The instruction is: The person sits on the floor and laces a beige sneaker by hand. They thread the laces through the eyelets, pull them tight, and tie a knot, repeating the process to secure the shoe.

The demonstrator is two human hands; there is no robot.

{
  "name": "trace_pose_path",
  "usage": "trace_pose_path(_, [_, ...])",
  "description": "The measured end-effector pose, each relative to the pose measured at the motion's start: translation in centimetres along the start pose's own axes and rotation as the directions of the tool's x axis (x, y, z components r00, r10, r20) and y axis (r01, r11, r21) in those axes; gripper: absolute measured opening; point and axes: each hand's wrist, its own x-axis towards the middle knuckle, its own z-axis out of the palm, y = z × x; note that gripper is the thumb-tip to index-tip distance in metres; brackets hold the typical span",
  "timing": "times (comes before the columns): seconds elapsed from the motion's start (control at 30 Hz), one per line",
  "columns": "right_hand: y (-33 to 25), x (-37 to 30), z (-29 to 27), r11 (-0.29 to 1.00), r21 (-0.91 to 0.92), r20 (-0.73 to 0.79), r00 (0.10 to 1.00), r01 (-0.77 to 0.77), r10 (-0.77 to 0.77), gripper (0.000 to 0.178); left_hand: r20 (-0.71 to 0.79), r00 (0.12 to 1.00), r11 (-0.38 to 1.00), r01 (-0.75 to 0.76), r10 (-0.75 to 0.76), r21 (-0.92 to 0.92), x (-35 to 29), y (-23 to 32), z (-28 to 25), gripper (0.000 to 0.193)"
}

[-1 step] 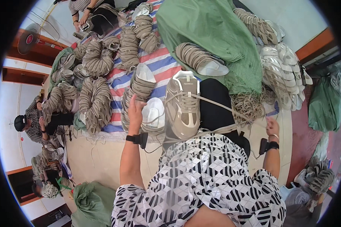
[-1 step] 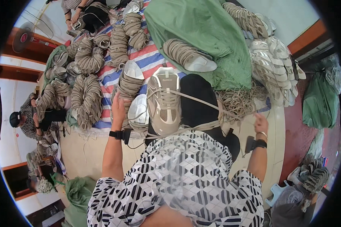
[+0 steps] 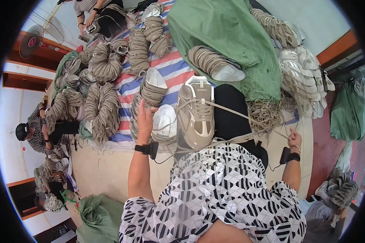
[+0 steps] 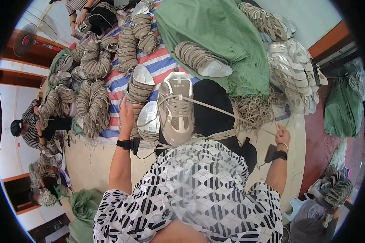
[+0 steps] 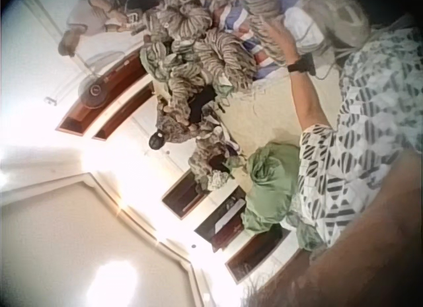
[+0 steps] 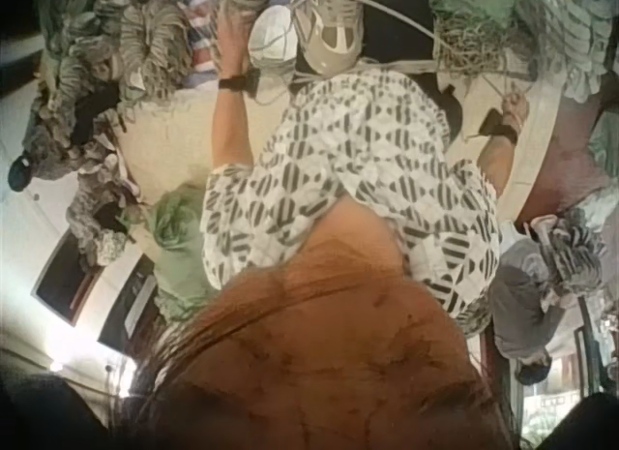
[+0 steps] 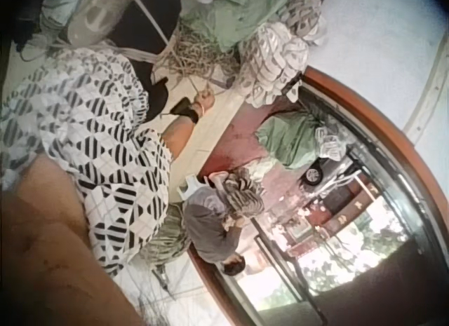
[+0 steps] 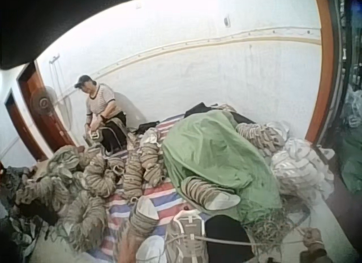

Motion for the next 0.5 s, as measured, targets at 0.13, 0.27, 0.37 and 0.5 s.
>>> trace_pose_path(0.13, [2.9,-0.6,7.2,0.864,-0.43,0.081,0.964,0.262,-0.252,0.011,-0.065,0.996,0.878,0.019,-0.057,-0.478,0.6,8.6,3.2,0.034])
trace_pose_path(0.27, [7.8,-12.8,27.8,0.673,-0.545,0.554,0.817,0.5,-0.158,0.011,0.175,0.976,0.864,0.196,-0.127,-0.464,1.4,9.0,6.3,0.029])
trace_pose_path(0.37, [10.6,-19.4,35.4,0.55,-0.416,0.808,0.571,0.724,-0.141,0.012,0.068,0.987,0.847,0.158,-0.143,-0.508,0.7,10.2,7.7,0.026])
trace_pose_path(0.5, [13.4,-21.4,37.8,0.366,-0.399,0.897,0.441,0.841,-0.036,0.01,0.212,0.973,0.816,0.194,-0.09,-0.545,-1.2,10.7,6.4,0.024])
